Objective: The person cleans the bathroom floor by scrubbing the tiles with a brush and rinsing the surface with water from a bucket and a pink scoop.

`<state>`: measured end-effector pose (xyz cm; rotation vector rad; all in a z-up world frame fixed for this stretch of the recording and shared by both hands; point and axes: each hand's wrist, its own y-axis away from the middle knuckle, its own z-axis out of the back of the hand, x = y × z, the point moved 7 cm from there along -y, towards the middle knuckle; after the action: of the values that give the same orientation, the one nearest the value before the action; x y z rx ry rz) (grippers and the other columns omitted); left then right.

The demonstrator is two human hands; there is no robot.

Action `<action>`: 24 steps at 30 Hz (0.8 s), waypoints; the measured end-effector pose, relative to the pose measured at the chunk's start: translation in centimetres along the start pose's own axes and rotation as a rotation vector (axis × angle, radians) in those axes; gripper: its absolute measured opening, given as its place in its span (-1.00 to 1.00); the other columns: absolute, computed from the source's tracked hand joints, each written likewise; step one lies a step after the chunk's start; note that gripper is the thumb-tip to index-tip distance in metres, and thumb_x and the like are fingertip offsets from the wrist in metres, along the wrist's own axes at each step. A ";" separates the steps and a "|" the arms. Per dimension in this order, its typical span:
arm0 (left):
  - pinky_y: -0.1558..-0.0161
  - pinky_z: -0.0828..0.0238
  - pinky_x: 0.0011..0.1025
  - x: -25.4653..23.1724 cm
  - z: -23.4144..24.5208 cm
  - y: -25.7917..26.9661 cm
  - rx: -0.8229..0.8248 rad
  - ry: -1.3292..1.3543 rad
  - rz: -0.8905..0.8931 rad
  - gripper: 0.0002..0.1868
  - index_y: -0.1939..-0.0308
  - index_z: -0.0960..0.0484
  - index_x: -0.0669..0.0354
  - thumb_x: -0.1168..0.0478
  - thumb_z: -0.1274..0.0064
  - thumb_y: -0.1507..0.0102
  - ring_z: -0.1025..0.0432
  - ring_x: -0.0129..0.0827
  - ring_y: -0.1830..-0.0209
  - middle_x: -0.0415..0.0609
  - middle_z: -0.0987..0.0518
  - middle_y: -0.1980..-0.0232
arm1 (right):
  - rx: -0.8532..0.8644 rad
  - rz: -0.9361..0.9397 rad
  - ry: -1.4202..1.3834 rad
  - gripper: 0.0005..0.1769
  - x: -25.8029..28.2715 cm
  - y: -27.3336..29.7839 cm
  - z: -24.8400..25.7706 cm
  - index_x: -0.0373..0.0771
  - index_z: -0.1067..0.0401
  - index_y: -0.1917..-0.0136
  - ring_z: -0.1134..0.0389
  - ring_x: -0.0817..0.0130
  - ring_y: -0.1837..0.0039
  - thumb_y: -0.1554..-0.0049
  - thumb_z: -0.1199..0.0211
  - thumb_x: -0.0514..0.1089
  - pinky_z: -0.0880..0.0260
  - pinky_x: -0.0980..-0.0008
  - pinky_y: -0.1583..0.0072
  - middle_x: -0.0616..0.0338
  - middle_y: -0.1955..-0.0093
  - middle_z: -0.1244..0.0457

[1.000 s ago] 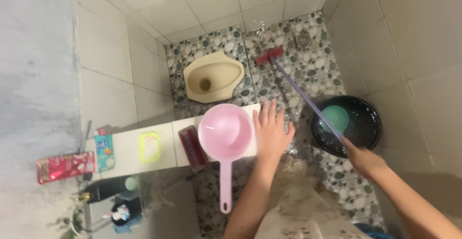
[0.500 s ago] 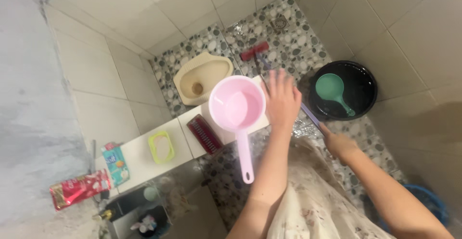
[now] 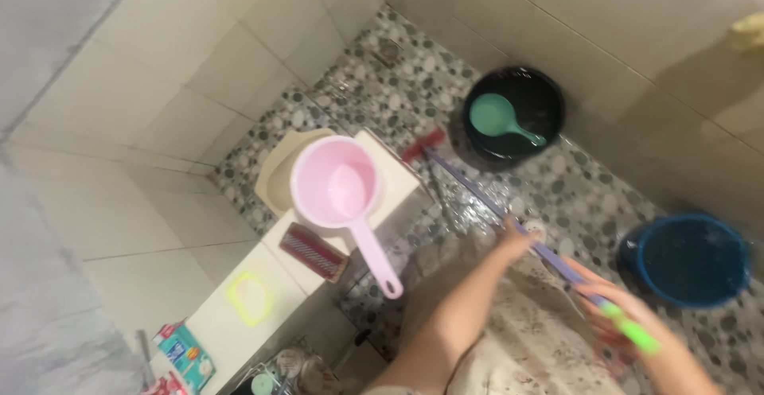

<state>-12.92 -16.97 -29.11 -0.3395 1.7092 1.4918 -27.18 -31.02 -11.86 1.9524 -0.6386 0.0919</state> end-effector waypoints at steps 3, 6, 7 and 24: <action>-0.25 -0.31 -0.23 2.3 1.9 -2.0 -0.040 -0.034 0.012 0.20 -0.60 0.38 0.31 0.06 -0.20 -0.19 -0.33 0.05 -0.32 0.41 -0.24 -0.43 | -0.204 -0.079 -0.187 -0.19 -3.1 -7.5 -4.3 0.23 -0.17 -0.57 -0.07 0.57 0.48 -0.08 -0.18 -0.18 -0.01 0.53 0.46 0.42 0.45 -0.09; -0.10 -0.35 -0.22 4.6 0.0 -1.3 0.082 -0.244 0.034 0.16 -0.56 0.30 0.40 -0.05 -0.15 -0.19 -0.38 0.03 -0.14 0.37 -0.26 -0.32 | -0.059 -0.013 -0.389 -0.21 -7.7 -8.3 -5.2 0.17 -0.16 -0.55 -0.08 0.59 0.48 -0.07 -0.19 -0.19 -0.08 0.48 0.48 0.41 0.43 -0.11; -0.05 -0.37 -0.22 5.2 -1.5 -0.5 0.140 -0.303 0.024 0.15 -0.54 0.27 0.43 -0.08 -0.14 -0.19 -0.39 0.02 -0.09 0.36 -0.27 -0.29 | -0.073 -0.012 -0.434 -0.22 -10.0 -6.7 -3.9 0.13 -0.18 -0.56 -0.08 0.61 0.49 -0.08 -0.20 -0.20 -0.07 0.52 0.50 0.42 0.43 -0.12; -0.12 -0.40 -0.13 9.2 -25.3 9.5 0.648 -0.756 -0.111 -0.28 -0.25 -0.36 0.21 -0.21 -0.05 -0.19 -0.55 0.01 -0.08 0.20 -0.64 -0.04 | -0.008 0.311 -1.329 -0.73 -24.5 12.7 9.7 -0.09 -0.14 0.14 -0.05 0.54 0.48 -0.40 0.10 -0.01 -0.18 0.49 0.38 0.43 0.44 -0.01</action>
<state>-35.13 -34.85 -30.18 0.4221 1.3996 0.7542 -56.24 -33.82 -14.19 1.6856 -1.7577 -1.0877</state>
